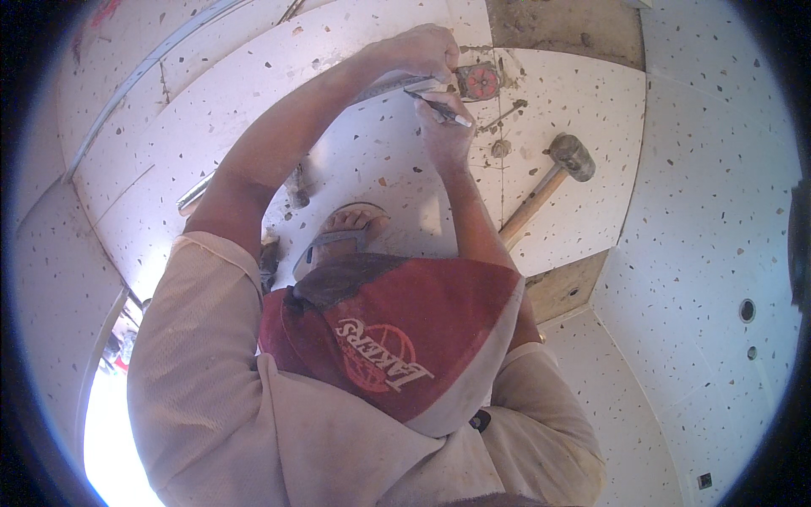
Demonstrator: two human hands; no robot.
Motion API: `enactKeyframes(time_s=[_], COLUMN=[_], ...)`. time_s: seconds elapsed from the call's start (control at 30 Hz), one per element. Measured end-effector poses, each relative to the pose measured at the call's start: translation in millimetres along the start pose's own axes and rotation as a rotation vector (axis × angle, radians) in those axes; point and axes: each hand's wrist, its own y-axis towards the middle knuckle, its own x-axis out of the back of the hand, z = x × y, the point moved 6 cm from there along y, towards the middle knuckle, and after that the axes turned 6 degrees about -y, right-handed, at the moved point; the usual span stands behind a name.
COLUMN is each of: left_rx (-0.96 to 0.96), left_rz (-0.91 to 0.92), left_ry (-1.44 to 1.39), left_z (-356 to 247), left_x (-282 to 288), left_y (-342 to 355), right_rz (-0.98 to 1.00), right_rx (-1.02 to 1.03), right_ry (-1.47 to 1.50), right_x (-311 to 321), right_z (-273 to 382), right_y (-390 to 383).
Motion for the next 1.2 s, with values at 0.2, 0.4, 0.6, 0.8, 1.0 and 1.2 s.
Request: enactKeyframes(time_s=[0.2, 0.4, 0.6, 0.8, 1.0, 1.2], left_rx=[-0.126, -0.014, 0.036, 0.018, 0.034, -0.062], left_rz=[-0.024, 0.031, 0.005, -0.155, -0.240, -0.475], left_ry=[0.035, -0.012, 0.115, 0.292, 0.422, 0.406], left_z=[12.2, 5.8, 4.2, -0.9, -30.0, -10.9], left_x=[-6.3, -7.2, -9.2, -14.3, 31.1, 80.0], left_y=[5.3, 3.8, 3.5, -7.2, -19.0, -30.9], right_rz=[0.018, -0.061, -0.165, 0.207, 0.176, 0.161], right_rx=[0.033, 0.061, 0.346, 0.406, 0.272, 0.440], right_ry=[-0.045, -0.073, -0.491, -0.838, -0.724, -0.792], right_x=[1.2, 29.9, 80.7, 59.3, 48.0, 12.3], right_z=[6.1, 21.1, 42.3, 35.4, 48.0, 81.1], right_y=[1.4, 9.9, 42.5, 67.7, 102.8, 147.5])
